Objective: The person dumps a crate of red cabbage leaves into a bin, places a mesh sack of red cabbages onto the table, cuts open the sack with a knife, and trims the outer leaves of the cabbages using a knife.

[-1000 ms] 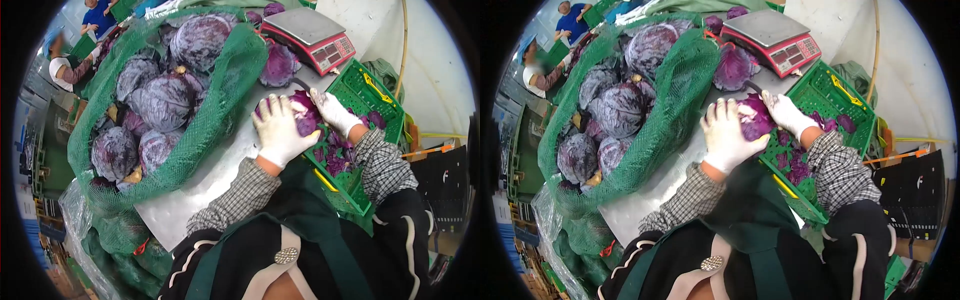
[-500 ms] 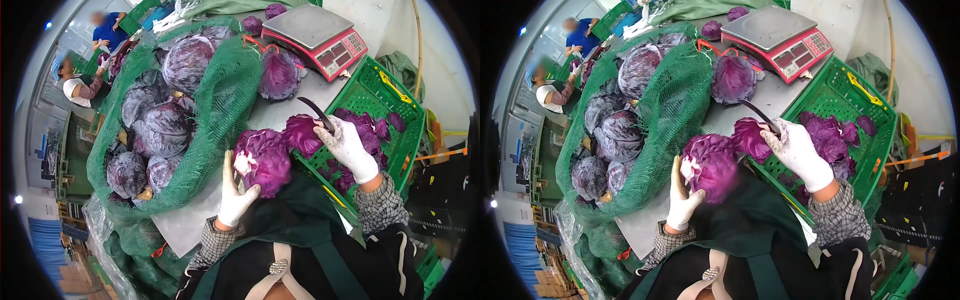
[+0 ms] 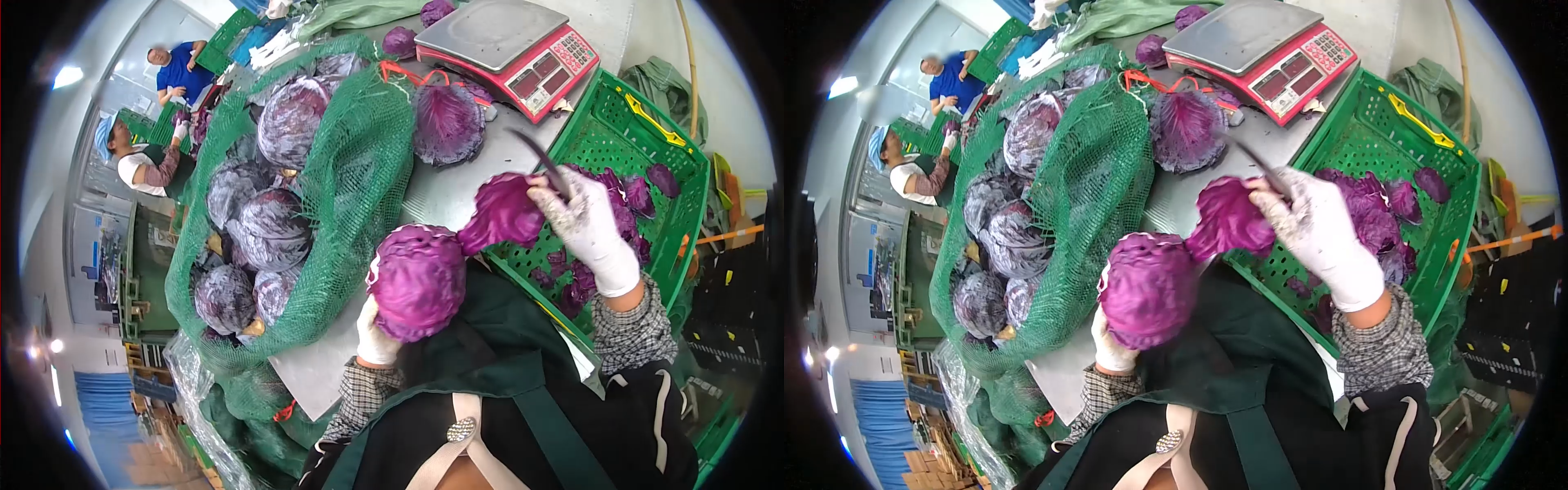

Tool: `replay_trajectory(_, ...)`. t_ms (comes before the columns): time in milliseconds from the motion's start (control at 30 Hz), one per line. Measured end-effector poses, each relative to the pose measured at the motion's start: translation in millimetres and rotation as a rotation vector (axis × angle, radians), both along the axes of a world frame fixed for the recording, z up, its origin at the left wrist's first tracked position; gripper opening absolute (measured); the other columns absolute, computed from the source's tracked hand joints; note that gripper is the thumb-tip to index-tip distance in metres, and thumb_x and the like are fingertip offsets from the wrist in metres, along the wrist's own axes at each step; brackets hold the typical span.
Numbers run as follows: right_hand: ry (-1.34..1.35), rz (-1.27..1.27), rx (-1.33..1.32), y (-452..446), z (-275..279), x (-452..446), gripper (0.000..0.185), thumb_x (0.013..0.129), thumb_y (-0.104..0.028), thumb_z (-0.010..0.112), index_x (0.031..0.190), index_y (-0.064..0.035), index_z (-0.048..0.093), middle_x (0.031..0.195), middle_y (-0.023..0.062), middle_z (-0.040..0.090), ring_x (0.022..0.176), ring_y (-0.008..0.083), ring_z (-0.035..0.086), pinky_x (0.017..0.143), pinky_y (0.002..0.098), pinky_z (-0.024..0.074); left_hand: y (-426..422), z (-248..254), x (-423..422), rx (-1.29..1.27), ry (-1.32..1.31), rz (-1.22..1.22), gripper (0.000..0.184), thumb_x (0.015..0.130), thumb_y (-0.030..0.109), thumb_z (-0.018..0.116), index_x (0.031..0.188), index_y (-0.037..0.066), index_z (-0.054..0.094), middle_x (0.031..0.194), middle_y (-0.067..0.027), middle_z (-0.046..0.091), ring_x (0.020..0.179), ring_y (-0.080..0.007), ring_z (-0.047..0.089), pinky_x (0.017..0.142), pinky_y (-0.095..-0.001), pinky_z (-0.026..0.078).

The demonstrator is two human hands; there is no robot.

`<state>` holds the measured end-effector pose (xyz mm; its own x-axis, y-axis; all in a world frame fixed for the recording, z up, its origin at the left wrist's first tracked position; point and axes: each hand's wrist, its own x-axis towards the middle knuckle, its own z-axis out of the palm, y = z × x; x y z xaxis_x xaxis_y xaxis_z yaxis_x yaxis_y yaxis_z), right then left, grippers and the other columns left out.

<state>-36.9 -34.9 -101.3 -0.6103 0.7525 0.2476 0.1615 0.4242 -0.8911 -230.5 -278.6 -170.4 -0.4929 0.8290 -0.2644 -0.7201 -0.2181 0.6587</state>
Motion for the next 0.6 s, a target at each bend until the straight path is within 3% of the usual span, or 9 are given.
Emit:
replay_trajectory(167, 0.043, -0.27, 0.046, 39.7, -14.8, 38.0, 0.026, 0.089, -0.018, 0.063, 0.107, 0.0011, 0.063, 0.086, 0.0076, 0.068, 0.076, 0.0091, 0.059, 0.071, 0.0243, 0.0477, 6.8, -16.1, 5.6, 0.152, -0.404, -0.158, 0.064, 0.09, 0.04, 0.052, 0.142, 0.012, 0.029, 0.145, -0.0114, 0.032, 0.133, -0.033, 0.031, 0.106, -0.0523, 0.032)
replay_trajectory(233, -0.151, -0.331, 0.035, 69.6, -51.4, 57.9, 0.029, 0.087, -0.018, 0.064, 0.109, -0.0001, 0.062, 0.088, 0.009, 0.068, 0.08, 0.0126, 0.061, 0.074, 0.0269, 0.048, 10.1, -35.0, 2.5, 0.176, -0.449, -0.199, 0.063, 0.09, 0.042, 0.051, 0.142, 0.012, 0.028, 0.145, -0.0119, 0.031, 0.133, -0.0357, 0.03, 0.104, -0.057, 0.032)
replay_trajectory(267, -0.458, -0.318, 0.139, 72.1, -51.3, 63.7, 0.035, 0.084, -0.019, 0.066, 0.113, -0.0001, 0.06, 0.09, 0.0098, 0.067, 0.082, 0.0167, 0.062, 0.075, 0.0302, 0.0487, 12.2, -44.9, 0.2, 0.167, -0.428, -0.197, 0.063, 0.09, 0.042, 0.051, 0.141, 0.012, 0.028, 0.145, -0.0124, 0.031, 0.132, -0.0377, 0.03, 0.102, -0.0598, 0.033)
replay_trajectory(300, -0.42, -0.267, 0.264, 66.1, -55.6, 66.3, 0.044, 0.081, -0.021, 0.069, 0.117, 0.0003, 0.057, 0.099, 0.0131, 0.067, 0.086, 0.0232, 0.064, 0.078, 0.0339, 0.0491, 14.2, -54.5, -2.1, 0.157, -0.408, -0.194, 0.064, 0.09, 0.041, 0.052, 0.141, 0.011, 0.028, 0.145, -0.013, 0.031, 0.131, -0.0396, 0.03, 0.1, -0.0626, 0.033)
replay_trajectory(367, -0.183, -0.128, -0.033, 33.8, -32.0, 45.7, 0.053, 0.079, -0.025, 0.071, 0.121, 0.0011, 0.053, 0.106, 0.0161, 0.064, 0.089, 0.0266, 0.064, 0.08, 0.0343, 0.0491, 20.1, -54.9, -7.1, 0.173, -0.423, -0.213, 0.064, 0.09, 0.042, 0.052, 0.141, 0.011, 0.029, 0.145, -0.0129, 0.031, 0.131, -0.0395, 0.031, 0.099, -0.0619, 0.034)
replay_trajectory(433, -0.146, 0.154, -0.213, 2.7, 7.7, 24.9, 0.064, 0.074, -0.03, 0.076, 0.125, 0.0003, 0.05, 0.112, 0.0182, 0.061, 0.095, 0.0265, 0.061, 0.083, 0.0337, 0.0479, 25.9, -51.9, -9.0, 0.18, -0.44, -0.229, 0.063, 0.09, 0.042, 0.052, 0.141, 0.012, 0.029, 0.144, -0.0128, 0.032, 0.131, -0.0394, 0.031, 0.099, -0.0611, 0.035)
replay_trajectory(500, 0.02, 0.416, 0.1, -8.4, 14.4, 4.2, 0.069, 0.072, -0.029, 0.078, 0.127, -0.0008, 0.049, 0.11, 0.0154, 0.06, 0.095, 0.022, 0.059, 0.081, 0.0309, 0.0473, 32.1, -48.7, -6.9, 0.193, -0.46, -0.25, 0.063, 0.09, 0.042, 0.052, 0.14, 0.012, 0.03, 0.144, -0.0127, 0.032, 0.13, -0.0392, 0.032, 0.098, -0.0604, 0.036)
replay_trajectory(567, 0.004, 0.572, -0.008, -14.2, 25.4, -7.7, 0.066, 0.071, -0.026, 0.079, 0.125, -0.0017, 0.05, 0.11, 0.0132, 0.06, 0.095, 0.0206, 0.058, 0.078, 0.0306, 0.047, 36.8, -46.1, -5.4, 0.202, -0.464, -0.265, 0.063, 0.089, 0.042, 0.052, 0.14, 0.012, 0.03, 0.144, -0.0126, 0.033, 0.13, -0.0391, 0.032, 0.097, -0.0597, 0.037)
replay_trajectory(600, 0.04, 0.647, -0.081, -13.2, 25.1, -8.3, 0.049, 0.076, -0.02, 0.075, 0.116, -0.0017, 0.056, 0.103, 0.012, 0.062, 0.091, 0.0215, 0.059, 0.076, 0.0312, 0.0469, 37.9, -45.4, -4.8, 0.206, -0.463, -0.267, 0.063, 0.089, 0.042, 0.052, 0.14, 0.012, 0.03, 0.144, -0.0126, 0.033, 0.13, -0.039, 0.032, 0.096, -0.0593, 0.038)
